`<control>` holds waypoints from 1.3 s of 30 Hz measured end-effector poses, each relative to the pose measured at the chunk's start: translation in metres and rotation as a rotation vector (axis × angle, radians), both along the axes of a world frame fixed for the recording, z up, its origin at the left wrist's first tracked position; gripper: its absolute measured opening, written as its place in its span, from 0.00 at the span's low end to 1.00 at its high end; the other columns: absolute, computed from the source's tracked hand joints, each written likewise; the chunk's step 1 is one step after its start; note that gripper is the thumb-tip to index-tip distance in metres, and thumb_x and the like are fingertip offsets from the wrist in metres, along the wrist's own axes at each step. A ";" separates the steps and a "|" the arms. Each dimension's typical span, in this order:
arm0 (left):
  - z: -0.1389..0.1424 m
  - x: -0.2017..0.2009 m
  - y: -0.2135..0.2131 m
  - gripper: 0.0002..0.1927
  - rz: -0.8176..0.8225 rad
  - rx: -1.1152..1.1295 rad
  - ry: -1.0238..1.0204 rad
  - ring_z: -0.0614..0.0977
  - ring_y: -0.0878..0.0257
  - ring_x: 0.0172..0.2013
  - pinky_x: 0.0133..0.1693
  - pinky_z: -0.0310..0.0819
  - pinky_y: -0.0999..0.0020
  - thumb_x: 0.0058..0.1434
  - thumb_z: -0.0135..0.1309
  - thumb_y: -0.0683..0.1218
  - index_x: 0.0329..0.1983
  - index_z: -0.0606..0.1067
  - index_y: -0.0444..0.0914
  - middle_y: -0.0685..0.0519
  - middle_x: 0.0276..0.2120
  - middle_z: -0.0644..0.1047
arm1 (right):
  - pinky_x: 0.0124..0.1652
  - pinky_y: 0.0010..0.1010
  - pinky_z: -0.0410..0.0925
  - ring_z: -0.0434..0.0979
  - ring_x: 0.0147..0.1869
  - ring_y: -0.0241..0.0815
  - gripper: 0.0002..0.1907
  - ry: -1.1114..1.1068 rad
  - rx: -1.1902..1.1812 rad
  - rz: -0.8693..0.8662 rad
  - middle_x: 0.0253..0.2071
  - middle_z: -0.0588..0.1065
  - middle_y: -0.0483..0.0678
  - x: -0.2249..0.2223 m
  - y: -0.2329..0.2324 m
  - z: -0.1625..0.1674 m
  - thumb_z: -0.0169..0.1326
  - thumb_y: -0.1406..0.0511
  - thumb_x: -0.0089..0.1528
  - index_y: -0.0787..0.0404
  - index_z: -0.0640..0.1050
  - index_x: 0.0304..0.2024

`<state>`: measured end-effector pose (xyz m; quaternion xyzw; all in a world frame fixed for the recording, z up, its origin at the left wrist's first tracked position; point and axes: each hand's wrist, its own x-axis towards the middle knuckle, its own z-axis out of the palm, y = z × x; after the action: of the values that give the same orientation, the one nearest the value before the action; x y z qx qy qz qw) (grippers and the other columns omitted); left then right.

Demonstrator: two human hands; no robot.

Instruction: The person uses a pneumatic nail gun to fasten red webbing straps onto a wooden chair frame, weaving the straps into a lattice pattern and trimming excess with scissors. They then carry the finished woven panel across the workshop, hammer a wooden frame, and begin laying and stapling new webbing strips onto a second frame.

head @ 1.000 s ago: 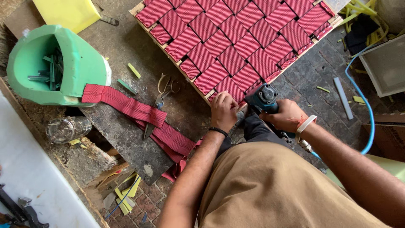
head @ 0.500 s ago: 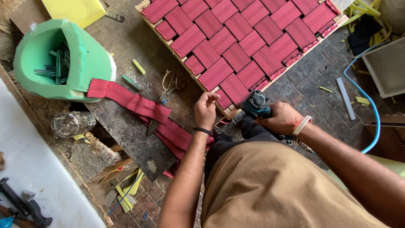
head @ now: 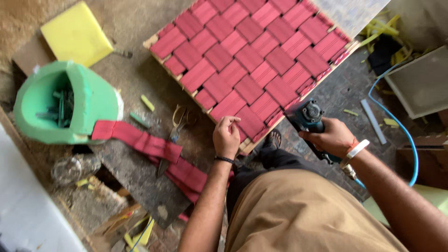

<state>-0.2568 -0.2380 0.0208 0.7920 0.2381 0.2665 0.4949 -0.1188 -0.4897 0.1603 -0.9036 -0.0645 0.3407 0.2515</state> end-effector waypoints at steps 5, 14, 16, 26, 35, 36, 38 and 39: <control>0.006 0.049 -0.005 0.16 -0.117 0.250 0.065 0.76 0.47 0.58 0.60 0.69 0.53 0.56 0.55 0.41 0.49 0.76 0.40 0.45 0.54 0.77 | 0.24 0.32 0.65 0.71 0.22 0.35 0.15 0.006 0.198 -0.121 0.20 0.74 0.46 0.028 -0.013 0.011 0.66 0.62 0.54 0.61 0.77 0.38; 0.002 0.162 -0.018 0.49 -0.259 0.647 0.611 0.48 0.40 0.74 0.70 0.36 0.41 0.60 0.49 0.71 0.78 0.52 0.44 0.37 0.75 0.48 | 0.24 0.31 0.62 0.69 0.23 0.35 0.11 0.004 0.358 -0.157 0.22 0.73 0.46 0.178 -0.032 -0.004 0.62 0.66 0.57 0.63 0.76 0.39; 0.002 0.195 -0.013 0.49 -0.243 0.662 0.631 0.48 0.40 0.73 0.69 0.36 0.41 0.59 0.49 0.71 0.78 0.51 0.47 0.38 0.75 0.48 | 0.25 0.32 0.63 0.70 0.24 0.36 0.11 -0.010 0.372 -0.115 0.24 0.75 0.46 0.239 -0.032 -0.013 0.62 0.66 0.57 0.64 0.77 0.40; 0.031 0.290 0.023 0.43 -0.002 0.414 0.967 0.41 0.45 0.76 0.70 0.29 0.36 0.62 0.47 0.71 0.78 0.48 0.59 0.48 0.78 0.42 | 0.48 0.48 0.73 0.82 0.49 0.60 0.39 -0.468 -0.029 0.533 0.45 0.81 0.62 0.548 0.040 -0.113 0.67 0.54 0.55 0.39 0.73 0.69; 0.028 0.292 0.006 0.43 0.237 0.189 0.963 0.44 0.46 0.76 0.71 0.34 0.40 0.61 0.57 0.58 0.77 0.52 0.54 0.47 0.78 0.42 | 0.59 0.46 0.70 0.78 0.61 0.56 0.20 -1.060 0.318 0.729 0.57 0.79 0.56 0.556 0.105 -0.171 0.62 0.59 0.58 0.47 0.81 0.53; 0.026 0.284 0.002 0.43 0.245 0.176 0.936 0.45 0.47 0.76 0.71 0.36 0.41 0.61 0.58 0.57 0.77 0.53 0.53 0.48 0.78 0.44 | 0.59 0.46 0.71 0.77 0.58 0.56 0.19 -0.893 0.373 0.800 0.52 0.79 0.55 0.538 0.126 -0.168 0.61 0.59 0.61 0.50 0.81 0.55; 0.021 0.260 -0.008 0.42 0.277 0.171 0.898 0.48 0.48 0.76 0.72 0.38 0.41 0.61 0.58 0.57 0.76 0.56 0.52 0.49 0.78 0.47 | 0.59 0.44 0.72 0.77 0.60 0.55 0.16 -0.613 0.601 0.915 0.54 0.78 0.52 0.479 0.172 -0.164 0.60 0.59 0.63 0.53 0.80 0.53; 0.020 0.243 -0.016 0.41 0.298 0.182 0.886 0.49 0.48 0.76 0.71 0.39 0.41 0.61 0.58 0.57 0.76 0.57 0.52 0.50 0.78 0.49 | 0.53 0.45 0.70 0.75 0.62 0.58 0.24 -0.592 0.585 1.067 0.59 0.76 0.54 0.443 0.195 -0.162 0.64 0.58 0.57 0.54 0.79 0.56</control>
<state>-0.0135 -0.2541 0.0404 0.8268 0.5130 -0.0089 0.2307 0.3243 -0.2943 -0.0016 -0.6981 -0.6574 0.1247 0.2548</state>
